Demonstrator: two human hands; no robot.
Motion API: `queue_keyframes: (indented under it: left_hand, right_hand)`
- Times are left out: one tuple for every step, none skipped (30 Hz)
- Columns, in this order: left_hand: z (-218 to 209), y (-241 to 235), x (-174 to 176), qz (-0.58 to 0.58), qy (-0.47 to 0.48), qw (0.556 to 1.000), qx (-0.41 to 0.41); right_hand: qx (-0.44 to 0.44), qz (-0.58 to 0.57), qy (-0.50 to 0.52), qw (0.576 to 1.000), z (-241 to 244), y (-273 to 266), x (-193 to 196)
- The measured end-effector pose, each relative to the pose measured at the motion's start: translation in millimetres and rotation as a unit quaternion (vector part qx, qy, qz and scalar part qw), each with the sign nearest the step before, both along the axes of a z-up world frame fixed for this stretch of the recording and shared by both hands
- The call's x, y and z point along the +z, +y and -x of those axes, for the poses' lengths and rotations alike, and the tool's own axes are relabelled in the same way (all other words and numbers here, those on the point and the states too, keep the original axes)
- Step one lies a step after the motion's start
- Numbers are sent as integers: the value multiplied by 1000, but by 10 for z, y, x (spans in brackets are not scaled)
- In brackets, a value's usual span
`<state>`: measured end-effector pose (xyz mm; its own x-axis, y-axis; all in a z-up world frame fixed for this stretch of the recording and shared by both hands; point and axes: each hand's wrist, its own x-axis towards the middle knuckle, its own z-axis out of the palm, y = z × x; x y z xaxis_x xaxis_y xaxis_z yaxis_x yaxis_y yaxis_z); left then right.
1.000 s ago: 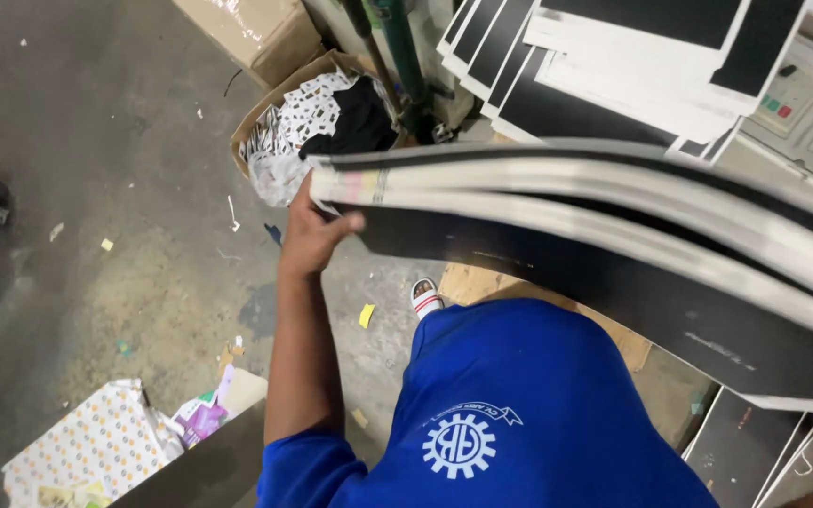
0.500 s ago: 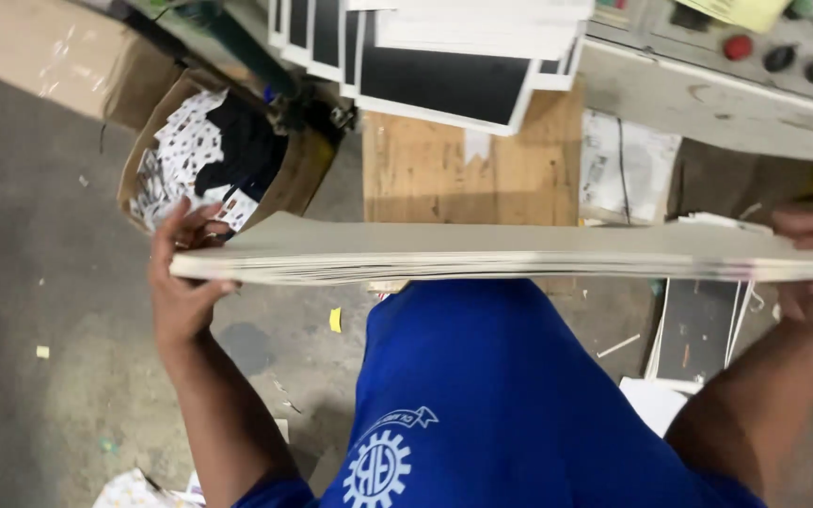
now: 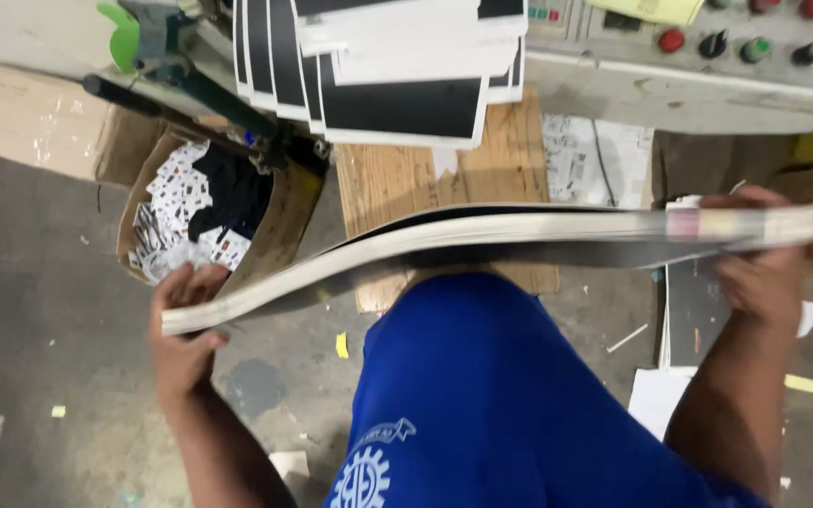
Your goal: Sorting and inspecting a stack of large printed sheets in a print shop production area.
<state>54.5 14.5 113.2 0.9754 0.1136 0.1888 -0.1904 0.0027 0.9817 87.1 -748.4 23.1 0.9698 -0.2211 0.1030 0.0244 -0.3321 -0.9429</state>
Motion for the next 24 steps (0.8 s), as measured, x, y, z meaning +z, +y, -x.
queue_keyframes:
  left_hand:
    - [17,21,-81,44,47,998,-24]
    - [20,87,-177,43,41,998,-24]
    - [19,154,-268,13,43,999,24]
    - [112,221,-334,-16,55,996,75]
    - [149,241,-324,-18,58,995,78]
    - [106,263,-342,-6,26,998,59]
    - [56,284,-363,6,-7,999,40]
    - [-11,243,-324,6,-2,999,40]
    - [-76,200,-294,16,32,999,17]
    - [-93,159,-278,26,69,997,-9]
    - [-9,140,-241,27,77,997,-10]
    - [-51,111,-225,26,78,996,-16]
    - [-96,82,-203,25,79,996,-22]
    - [-62,150,-283,25,88,996,-22]
    - [-21,220,-362,1,95,995,6]
    - [-77,274,-482,-22,90,995,34]
    - [-71,269,-502,-21,86,995,34]
    - [-51,271,-499,-20,90,995,37]
    - [-31,272,-499,-20,93,995,39]
    - [-11,276,-516,-20,95,994,40]
    - [11,277,-536,1,88,995,39]
    - [7,275,-556,22,80,996,38]
    - [1,246,-518,22,80,996,38]
    - [-7,219,-480,15,83,996,43]
  right_hand:
    - [131,-172,-13,976,-106,331,246]
    - [132,-172,-19,976,-109,244,73]
    - [65,-197,-37,977,-119,159,-96]
    - [-1,-222,-44,974,-65,78,-257]
    - [1,-224,-40,974,8,51,-222]
    - [26,-222,-71,972,13,22,-202]
    - [51,-221,-102,969,11,-8,-186]
    - [50,-221,-97,969,-103,75,-78]
    - [129,-216,-68,966,-215,157,21]
    - [204,-210,-35,955,-250,239,107]
    - [201,-211,-28,956,-101,217,58]
    - [157,-181,22,971,-101,184,12]
    - [111,-151,72,980,-103,151,-29]
    - [110,-153,80,979,-36,-1,-219]
    - [41,-112,113,986,42,-150,-409]
    - [-26,-67,134,988,-4,-318,-605]
    - [-26,-66,131,989,-2,-308,-591]
    - [-4,-91,111,990,-8,-287,-571]
    - [19,-115,92,989,-14,-268,-553]
    - [19,-116,93,989,-38,-144,-459]
    - [51,-166,49,984,-62,-22,-368]
    - [81,-216,3,973,-100,94,-268]
    - [81,-216,3,973,-84,85,-278]
    - [56,-211,19,976,-69,77,-291]
